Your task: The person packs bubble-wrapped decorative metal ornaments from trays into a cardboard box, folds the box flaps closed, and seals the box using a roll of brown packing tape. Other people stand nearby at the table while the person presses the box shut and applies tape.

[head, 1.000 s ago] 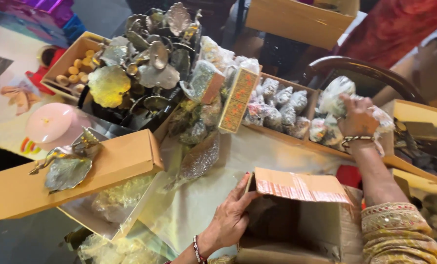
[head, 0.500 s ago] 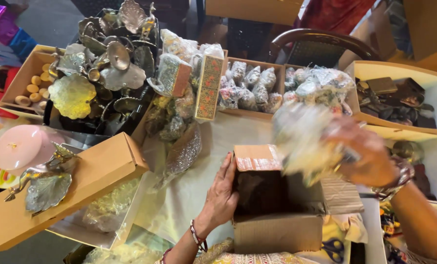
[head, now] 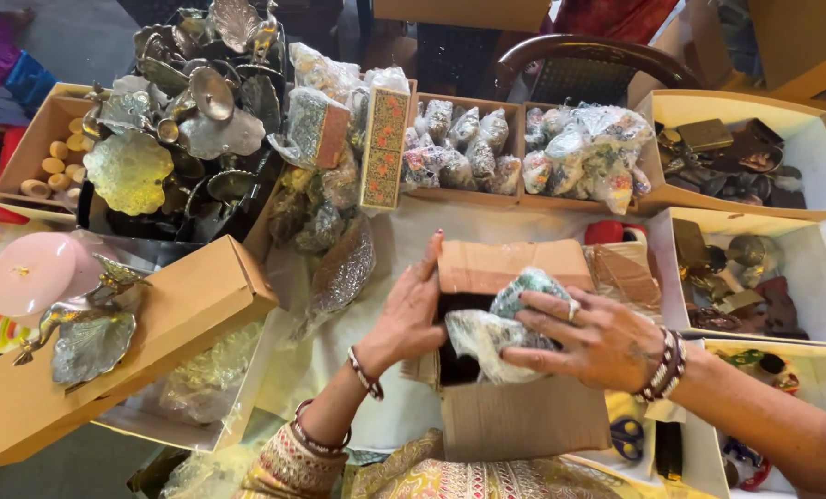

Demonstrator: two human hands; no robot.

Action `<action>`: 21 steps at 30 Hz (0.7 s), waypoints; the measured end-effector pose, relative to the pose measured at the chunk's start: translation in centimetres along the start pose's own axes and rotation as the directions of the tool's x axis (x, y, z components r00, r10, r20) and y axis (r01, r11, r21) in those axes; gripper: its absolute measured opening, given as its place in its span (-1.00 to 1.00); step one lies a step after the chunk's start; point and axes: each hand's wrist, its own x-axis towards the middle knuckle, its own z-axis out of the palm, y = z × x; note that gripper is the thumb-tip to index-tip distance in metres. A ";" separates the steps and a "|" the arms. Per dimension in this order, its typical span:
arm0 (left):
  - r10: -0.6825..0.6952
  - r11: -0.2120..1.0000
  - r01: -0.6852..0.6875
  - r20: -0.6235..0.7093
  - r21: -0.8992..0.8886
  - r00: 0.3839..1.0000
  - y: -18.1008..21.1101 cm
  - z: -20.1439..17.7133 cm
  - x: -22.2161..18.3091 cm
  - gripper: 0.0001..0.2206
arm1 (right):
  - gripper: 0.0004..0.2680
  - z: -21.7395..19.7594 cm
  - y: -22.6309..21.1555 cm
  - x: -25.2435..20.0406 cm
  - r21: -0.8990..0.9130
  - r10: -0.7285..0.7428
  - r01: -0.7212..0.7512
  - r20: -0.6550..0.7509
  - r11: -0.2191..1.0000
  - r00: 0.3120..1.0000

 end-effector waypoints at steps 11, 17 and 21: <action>-0.097 0.904 0.010 -0.182 -0.427 0.979 0.0 -0.8 0.5 -0.26 | -0.63 0.0 -0.7 0.7 -0.056 -0.072 0.075 0.051 0.996 0.996; -0.077 0.912 -0.033 -0.252 -0.409 0.965 -1.2 0.9 1.0 -0.26 | -0.63 1.3 -0.9 0.3 -0.031 -0.079 0.083 0.110 0.996 0.991; -0.068 0.944 -0.009 -0.222 -0.329 0.973 0.4 -0.2 0.7 -0.38 | -0.63 1.0 -1.4 0.5 -0.031 -0.108 0.116 0.181 0.993 0.978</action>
